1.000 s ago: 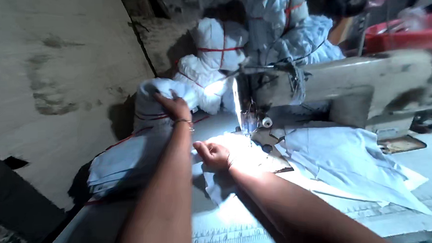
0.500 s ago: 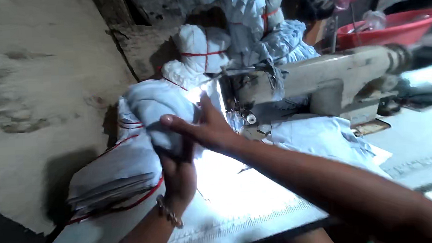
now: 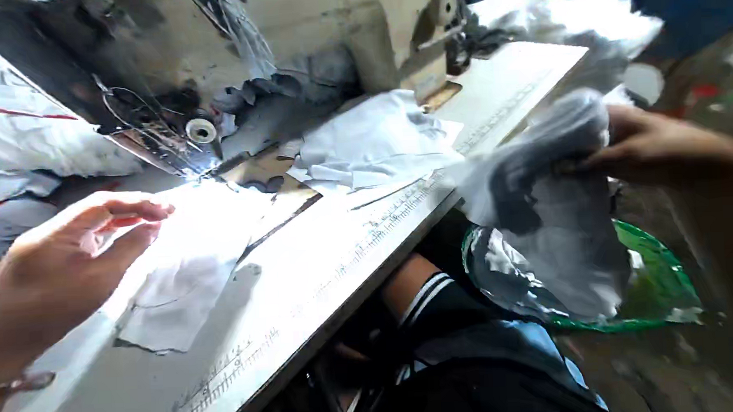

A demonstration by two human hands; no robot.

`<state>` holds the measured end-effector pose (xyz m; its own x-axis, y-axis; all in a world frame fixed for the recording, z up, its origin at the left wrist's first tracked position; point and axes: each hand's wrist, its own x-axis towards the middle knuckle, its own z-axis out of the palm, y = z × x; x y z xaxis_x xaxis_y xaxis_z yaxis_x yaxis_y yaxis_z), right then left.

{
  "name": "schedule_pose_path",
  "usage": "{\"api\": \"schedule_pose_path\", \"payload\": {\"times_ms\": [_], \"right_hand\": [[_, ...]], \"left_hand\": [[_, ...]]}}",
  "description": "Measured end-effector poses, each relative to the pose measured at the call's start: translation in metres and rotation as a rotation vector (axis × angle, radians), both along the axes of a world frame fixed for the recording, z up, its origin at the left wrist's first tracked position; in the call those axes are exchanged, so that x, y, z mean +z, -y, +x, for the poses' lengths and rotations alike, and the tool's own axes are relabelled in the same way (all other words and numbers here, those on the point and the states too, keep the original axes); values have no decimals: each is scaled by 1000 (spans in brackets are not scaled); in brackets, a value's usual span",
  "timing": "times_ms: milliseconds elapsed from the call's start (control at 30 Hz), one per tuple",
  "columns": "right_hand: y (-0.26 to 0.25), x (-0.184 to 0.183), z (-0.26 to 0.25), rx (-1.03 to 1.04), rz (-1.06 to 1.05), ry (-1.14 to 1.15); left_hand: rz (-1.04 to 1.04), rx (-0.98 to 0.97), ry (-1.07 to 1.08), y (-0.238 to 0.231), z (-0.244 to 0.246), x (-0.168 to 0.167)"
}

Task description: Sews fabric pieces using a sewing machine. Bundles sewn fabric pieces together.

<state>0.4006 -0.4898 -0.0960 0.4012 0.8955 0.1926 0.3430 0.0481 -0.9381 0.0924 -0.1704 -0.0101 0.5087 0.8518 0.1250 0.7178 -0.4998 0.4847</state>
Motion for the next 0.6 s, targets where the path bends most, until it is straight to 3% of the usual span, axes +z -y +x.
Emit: {"api": "schedule_pose_path", "payload": {"times_ms": [33,67,100,167,200,300,400,533,600], "right_hand": [[13,-16,6,-154,-151,42],[21,-27,10,-273,-389,138],[23,-41,17,-329,-633,271],[13,-55,29,-276,-953,498],[0,-44,21,-242,-956,537],[-43,8,-22,67,-417,586],[-124,26,-46,448,103,721],[-263,20,-91,660,447,1008],[-313,5,-99,724,457,1043]], "left_hand": [[41,-87,81,-29,-7,-16],[122,-437,142,-85,-33,-37],[191,-662,242,-131,-47,-58],[237,-765,317,-156,-54,-73],[235,-752,302,-152,-54,-72],[187,-738,282,-143,-52,-73],[95,-771,321,-140,-50,-82],[45,-783,235,-138,-48,-95],[29,-768,207,-139,-48,-97]]}}
